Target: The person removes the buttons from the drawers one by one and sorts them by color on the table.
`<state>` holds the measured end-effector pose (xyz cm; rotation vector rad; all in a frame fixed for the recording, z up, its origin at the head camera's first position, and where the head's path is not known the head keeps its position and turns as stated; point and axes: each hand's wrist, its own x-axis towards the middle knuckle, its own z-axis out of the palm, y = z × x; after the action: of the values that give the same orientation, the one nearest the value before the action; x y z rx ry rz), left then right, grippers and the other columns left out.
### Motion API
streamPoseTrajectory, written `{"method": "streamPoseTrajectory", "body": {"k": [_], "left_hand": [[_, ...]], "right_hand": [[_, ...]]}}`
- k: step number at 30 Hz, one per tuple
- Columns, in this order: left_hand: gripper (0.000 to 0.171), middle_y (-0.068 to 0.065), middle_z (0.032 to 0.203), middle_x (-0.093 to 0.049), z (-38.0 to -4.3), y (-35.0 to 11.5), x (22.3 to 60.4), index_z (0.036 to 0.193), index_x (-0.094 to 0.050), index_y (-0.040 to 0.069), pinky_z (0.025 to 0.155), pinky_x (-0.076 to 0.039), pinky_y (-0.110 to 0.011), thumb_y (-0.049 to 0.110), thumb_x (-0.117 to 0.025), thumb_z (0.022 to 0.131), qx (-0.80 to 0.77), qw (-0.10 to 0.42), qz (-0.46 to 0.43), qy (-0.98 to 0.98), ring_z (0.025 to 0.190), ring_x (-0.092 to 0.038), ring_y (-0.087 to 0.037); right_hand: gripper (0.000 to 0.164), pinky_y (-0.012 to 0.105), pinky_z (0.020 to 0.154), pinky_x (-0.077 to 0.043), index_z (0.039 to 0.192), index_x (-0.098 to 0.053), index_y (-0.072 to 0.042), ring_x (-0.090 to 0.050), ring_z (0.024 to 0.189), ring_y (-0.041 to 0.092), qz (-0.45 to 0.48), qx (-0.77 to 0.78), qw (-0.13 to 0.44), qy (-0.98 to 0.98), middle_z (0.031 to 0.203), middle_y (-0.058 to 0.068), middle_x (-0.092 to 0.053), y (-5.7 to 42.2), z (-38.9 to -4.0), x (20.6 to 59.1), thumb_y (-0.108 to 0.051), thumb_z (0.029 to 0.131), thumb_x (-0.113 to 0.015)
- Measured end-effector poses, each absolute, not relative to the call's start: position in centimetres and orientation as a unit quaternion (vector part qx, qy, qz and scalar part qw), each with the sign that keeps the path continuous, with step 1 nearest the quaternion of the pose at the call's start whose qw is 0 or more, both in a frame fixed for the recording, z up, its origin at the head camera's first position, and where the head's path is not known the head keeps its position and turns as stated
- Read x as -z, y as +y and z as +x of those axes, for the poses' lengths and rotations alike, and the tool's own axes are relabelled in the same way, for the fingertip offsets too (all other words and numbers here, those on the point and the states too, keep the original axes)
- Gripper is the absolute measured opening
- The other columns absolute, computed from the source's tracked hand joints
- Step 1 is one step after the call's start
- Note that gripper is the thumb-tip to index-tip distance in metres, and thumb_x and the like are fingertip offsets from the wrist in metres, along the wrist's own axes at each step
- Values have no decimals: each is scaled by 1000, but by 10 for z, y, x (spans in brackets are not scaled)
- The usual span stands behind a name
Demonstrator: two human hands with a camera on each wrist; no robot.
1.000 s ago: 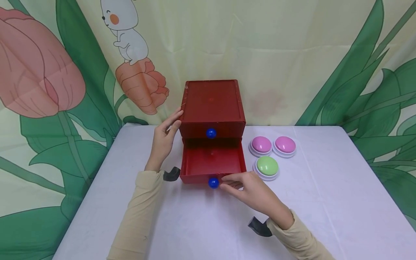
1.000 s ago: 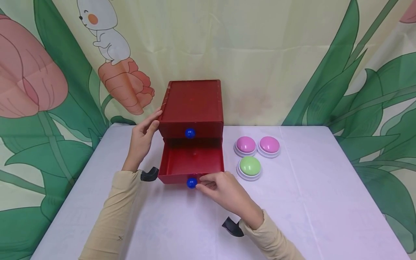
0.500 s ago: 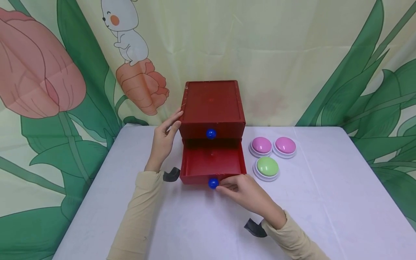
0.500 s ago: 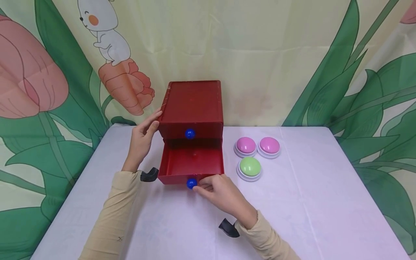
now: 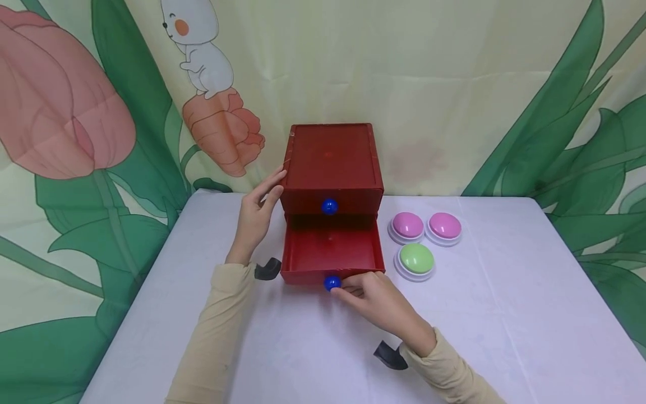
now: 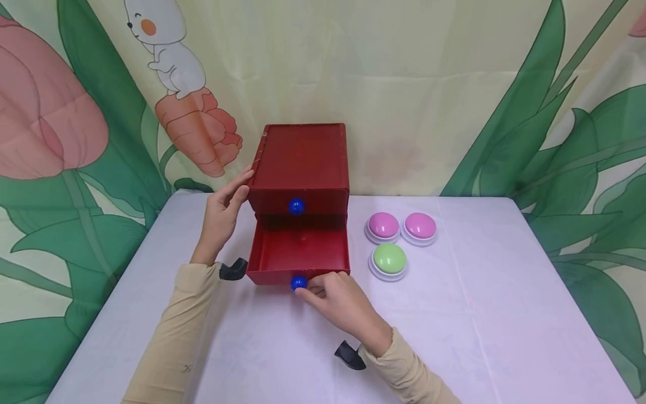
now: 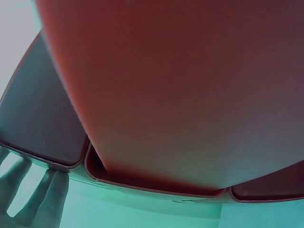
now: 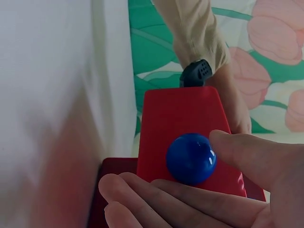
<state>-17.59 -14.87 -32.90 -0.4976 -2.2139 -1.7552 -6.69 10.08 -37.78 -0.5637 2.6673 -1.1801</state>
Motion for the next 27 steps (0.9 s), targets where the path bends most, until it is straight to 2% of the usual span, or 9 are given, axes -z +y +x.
{"method": "streamPoseTrajectory", "body": {"k": [8, 16, 27], "left_hand": [[41, -7, 152, -47, -175, -147, 327, 142, -53, 4, 108, -45, -41, 12, -54, 102, 607, 133, -176, -763, 141, -45, -20], [41, -6, 152, -47, -175, -149, 328, 142, -53, 4, 107, -46, -38, 12, -54, 102, 608, 133, -174, -763, 140, -45, -19], [41, -6, 152, -47, -175, -149, 328, 143, -53, 4, 106, -46, -38, 13, -54, 102, 607, 131, -174, -764, 140, -45, -19]], "right_hand": [[21, 28, 76, -60, 99, -79, -11, -72, 83, 13, -181, 395, 76, 898, 88, -5, -75, 98, -67, 378, -29, 91, -72], [22, 31, 78, -61, 99, -79, -9, -73, 84, 14, -183, 393, 74, 898, 90, -2, -76, 96, -68, 379, -28, 91, -73], [17, 25, 74, -58, 93, -79, -12, -70, 81, 11, -184, 392, 65, 899, 82, -6, -74, 95, -69, 379, -28, 90, -74]]}}
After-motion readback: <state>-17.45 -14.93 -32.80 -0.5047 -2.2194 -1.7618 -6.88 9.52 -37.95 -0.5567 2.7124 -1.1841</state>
